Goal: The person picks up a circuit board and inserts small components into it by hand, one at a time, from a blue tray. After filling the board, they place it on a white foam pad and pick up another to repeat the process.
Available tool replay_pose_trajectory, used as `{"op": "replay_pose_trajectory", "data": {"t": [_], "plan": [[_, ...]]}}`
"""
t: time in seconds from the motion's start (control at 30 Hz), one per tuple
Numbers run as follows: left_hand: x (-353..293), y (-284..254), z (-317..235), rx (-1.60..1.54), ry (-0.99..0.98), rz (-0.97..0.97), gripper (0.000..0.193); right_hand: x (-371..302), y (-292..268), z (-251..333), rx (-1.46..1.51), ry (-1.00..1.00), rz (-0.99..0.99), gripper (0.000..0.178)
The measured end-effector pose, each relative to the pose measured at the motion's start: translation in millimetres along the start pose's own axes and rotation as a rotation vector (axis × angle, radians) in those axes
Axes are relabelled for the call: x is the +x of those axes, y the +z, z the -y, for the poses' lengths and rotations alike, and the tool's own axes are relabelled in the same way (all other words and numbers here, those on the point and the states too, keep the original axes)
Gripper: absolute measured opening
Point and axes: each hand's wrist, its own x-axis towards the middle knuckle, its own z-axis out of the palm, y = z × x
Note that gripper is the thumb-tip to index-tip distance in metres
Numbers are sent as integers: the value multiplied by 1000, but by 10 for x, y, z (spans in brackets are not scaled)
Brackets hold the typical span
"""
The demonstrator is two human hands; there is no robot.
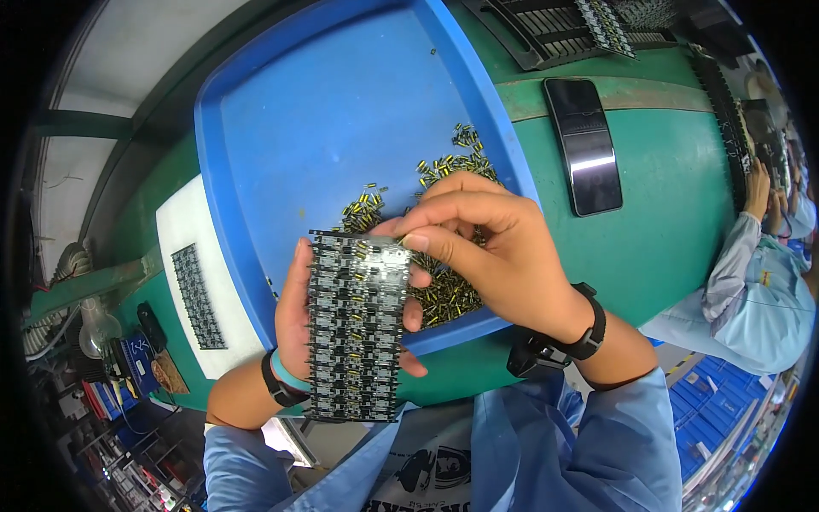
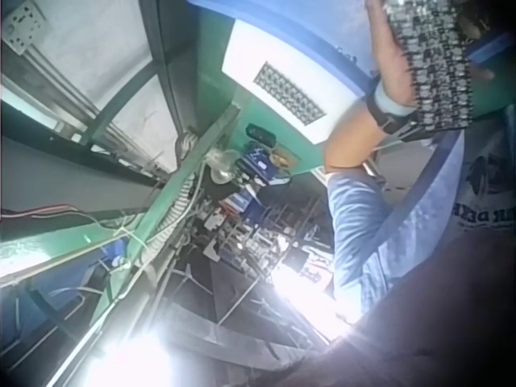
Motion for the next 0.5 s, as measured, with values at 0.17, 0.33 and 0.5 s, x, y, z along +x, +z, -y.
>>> {"op": "replay_pose_trajectory", "data": {"t": [0.17,0.33,0.5], "plan": [[-40,3,63,54,-81,-103,86,-74,91,48,-192,-3,27,13],[-37,22,67,80,-92,-142,88,-26,72,10,-474,-361,103,16],[-31,42,56,100,-75,-143,88,-31,89,0,-524,-431,90,19]]}}
